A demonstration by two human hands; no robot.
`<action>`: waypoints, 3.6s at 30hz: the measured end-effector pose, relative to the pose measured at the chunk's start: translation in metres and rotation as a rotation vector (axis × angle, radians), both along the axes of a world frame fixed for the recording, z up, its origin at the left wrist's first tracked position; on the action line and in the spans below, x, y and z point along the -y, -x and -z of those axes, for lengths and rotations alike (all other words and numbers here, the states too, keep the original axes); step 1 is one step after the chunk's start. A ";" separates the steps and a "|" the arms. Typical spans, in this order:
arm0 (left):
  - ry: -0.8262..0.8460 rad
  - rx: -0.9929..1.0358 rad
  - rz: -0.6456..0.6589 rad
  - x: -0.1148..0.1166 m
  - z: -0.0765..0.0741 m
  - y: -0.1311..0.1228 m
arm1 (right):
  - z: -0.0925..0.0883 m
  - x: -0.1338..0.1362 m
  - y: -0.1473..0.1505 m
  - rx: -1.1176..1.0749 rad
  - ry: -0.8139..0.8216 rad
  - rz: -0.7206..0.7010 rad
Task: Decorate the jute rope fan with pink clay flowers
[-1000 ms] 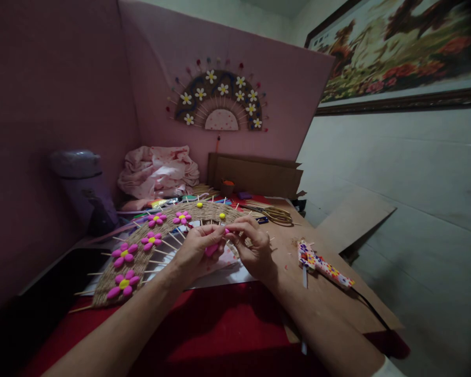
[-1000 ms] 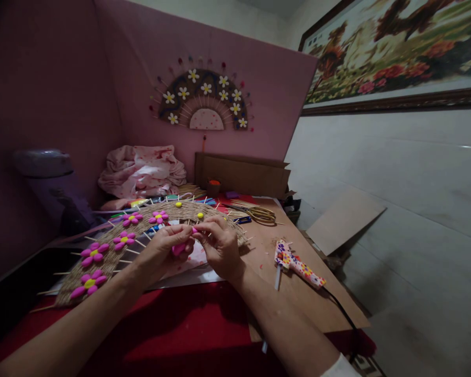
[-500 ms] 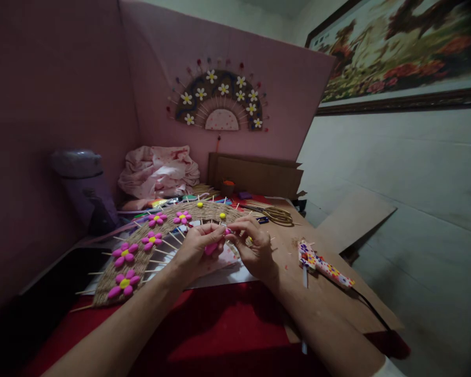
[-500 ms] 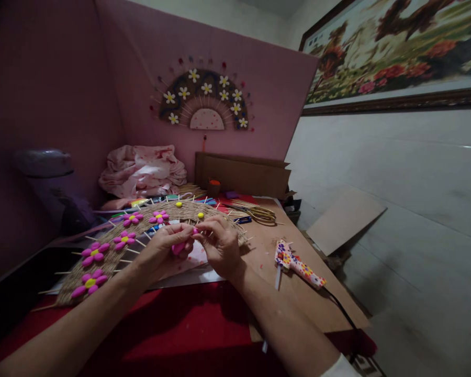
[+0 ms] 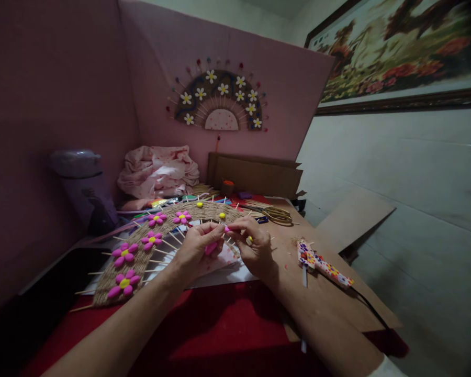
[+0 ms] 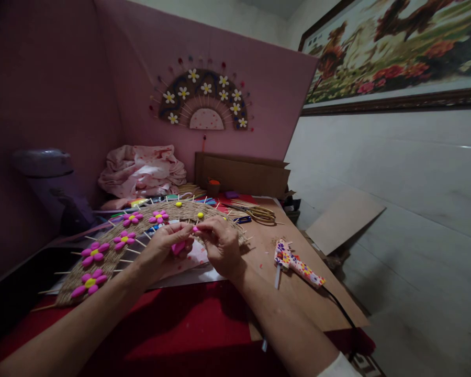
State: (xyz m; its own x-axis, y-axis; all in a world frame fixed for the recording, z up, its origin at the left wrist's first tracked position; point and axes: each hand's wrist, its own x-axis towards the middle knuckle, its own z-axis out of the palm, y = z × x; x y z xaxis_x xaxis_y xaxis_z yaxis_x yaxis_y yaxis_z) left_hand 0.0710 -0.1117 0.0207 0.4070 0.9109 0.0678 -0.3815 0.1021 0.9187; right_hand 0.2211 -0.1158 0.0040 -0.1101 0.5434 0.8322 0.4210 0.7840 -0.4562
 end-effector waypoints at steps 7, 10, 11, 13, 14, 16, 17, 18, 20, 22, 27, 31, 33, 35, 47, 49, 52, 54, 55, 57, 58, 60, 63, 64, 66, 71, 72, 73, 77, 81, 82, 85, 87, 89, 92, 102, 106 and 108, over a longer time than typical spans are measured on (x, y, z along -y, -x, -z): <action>-0.050 -0.044 -0.058 -0.001 -0.001 -0.001 | -0.002 0.002 0.000 0.020 0.018 0.009; -0.048 -0.012 -0.045 -0.002 -0.001 -0.001 | -0.002 0.001 0.000 0.013 0.017 0.010; -0.048 -0.005 -0.044 -0.001 0.000 -0.001 | -0.002 0.001 0.000 0.014 0.019 0.007; -0.050 -0.010 -0.050 -0.001 0.000 -0.001 | -0.001 0.001 0.000 0.015 0.022 0.000; -0.047 -0.014 -0.053 -0.001 0.000 -0.001 | -0.001 0.000 0.000 0.015 0.021 -0.002; -0.041 -0.006 -0.051 0.000 -0.001 -0.001 | -0.001 0.000 0.000 0.009 0.011 -0.003; -0.041 0.001 -0.049 0.000 -0.001 -0.001 | -0.001 0.000 0.000 0.004 0.004 -0.004; -0.041 0.005 -0.047 0.000 -0.001 -0.001 | -0.001 0.000 0.000 0.000 -0.002 -0.005; -0.043 -0.003 -0.051 0.000 -0.002 -0.001 | -0.001 0.001 0.000 -0.002 -0.001 -0.006; -0.038 -0.016 -0.060 0.000 -0.003 -0.001 | -0.002 0.001 0.000 0.007 0.017 -0.001; -0.039 -0.001 -0.058 0.000 -0.003 -0.001 | -0.001 0.000 0.000 0.018 0.032 0.007; -0.054 -0.028 -0.056 0.000 -0.002 -0.001 | -0.001 0.000 -0.001 0.015 0.041 -0.011; -0.053 -0.044 -0.063 0.000 -0.003 0.000 | 0.000 0.001 -0.001 0.015 0.052 -0.008; -0.061 -0.053 -0.077 0.000 -0.004 0.000 | 0.000 0.001 0.000 0.008 0.068 0.002; -0.490 -0.439 -0.384 0.001 0.004 -0.003 | -0.037 -0.010 -0.042 -0.425 0.455 0.008; -0.532 -0.460 -0.400 0.002 0.005 -0.004 | -0.031 -0.005 -0.054 -0.370 0.527 0.034; -0.565 -0.468 -0.395 0.000 0.008 -0.006 | -0.009 0.001 -0.067 -0.352 0.637 0.091; -0.618 -0.533 -0.377 -0.003 0.010 -0.008 | 0.007 0.004 -0.072 -0.335 0.665 0.149; -0.668 -0.605 -0.365 -0.004 0.010 -0.009 | 0.013 0.004 -0.073 -0.310 0.668 0.183; -0.802 -0.824 -0.346 -0.004 0.008 -0.013 | 0.020 0.004 -0.075 -0.218 0.635 0.245; -0.871 -0.961 -0.333 -0.003 0.006 -0.016 | 0.022 0.004 -0.076 -0.166 0.608 0.271; -0.993 -1.201 -0.301 0.000 0.001 -0.022 | 0.023 0.003 -0.076 -0.073 0.544 0.317; -1.128 -1.401 -0.229 0.005 -0.005 -0.033 | 0.021 0.004 -0.075 0.009 0.459 0.381; -1.159 -1.448 -0.211 0.006 -0.005 -0.036 | 0.021 0.005 -0.074 0.023 0.441 0.395; -1.214 -1.518 -0.186 0.007 -0.002 -0.042 | 0.021 0.006 -0.074 0.035 0.429 0.407; -1.365 -1.613 -0.214 0.007 0.010 -0.049 | 0.026 0.007 -0.074 0.064 0.430 0.399; -1.380 -1.628 -0.224 0.007 0.013 -0.050 | 0.027 0.007 -0.074 0.075 0.423 0.396; -1.385 -1.640 -0.236 0.007 0.014 -0.050 | 0.027 0.006 -0.074 0.084 0.415 0.391; -1.368 -1.642 -0.261 0.009 0.018 -0.050 | 0.028 0.005 -0.074 0.091 0.399 0.390; -1.366 -1.598 -0.262 0.009 0.022 -0.049 | 0.025 0.006 -0.073 0.081 0.401 0.398; -1.370 -1.586 -0.258 0.009 0.023 -0.049 | 0.024 0.006 -0.073 0.078 0.404 0.397; -1.400 -1.542 -0.257 0.007 0.025 -0.047 | 0.024 0.006 -0.072 0.069 0.410 0.399; -1.424 -1.513 -0.274 0.006 0.026 -0.047 | 0.025 0.005 -0.072 0.064 0.408 0.401; -1.444 -1.490 -0.288 0.005 0.027 -0.046 | 0.025 0.005 -0.072 0.066 0.405 0.405; -1.466 -1.469 -0.302 0.003 0.027 -0.045 | 0.027 0.004 -0.072 0.072 0.396 0.414; -1.510 -1.405 -0.350 -0.003 0.033 -0.045 | 0.032 0.001 -0.070 0.104 0.401 0.443; -1.522 -1.392 -0.369 -0.006 0.036 -0.046 | 0.031 0.001 -0.068 0.109 0.428 0.451; -1.522 -1.392 -0.373 -0.006 0.036 -0.046 | 0.029 0.002 -0.068 0.099 0.440 0.419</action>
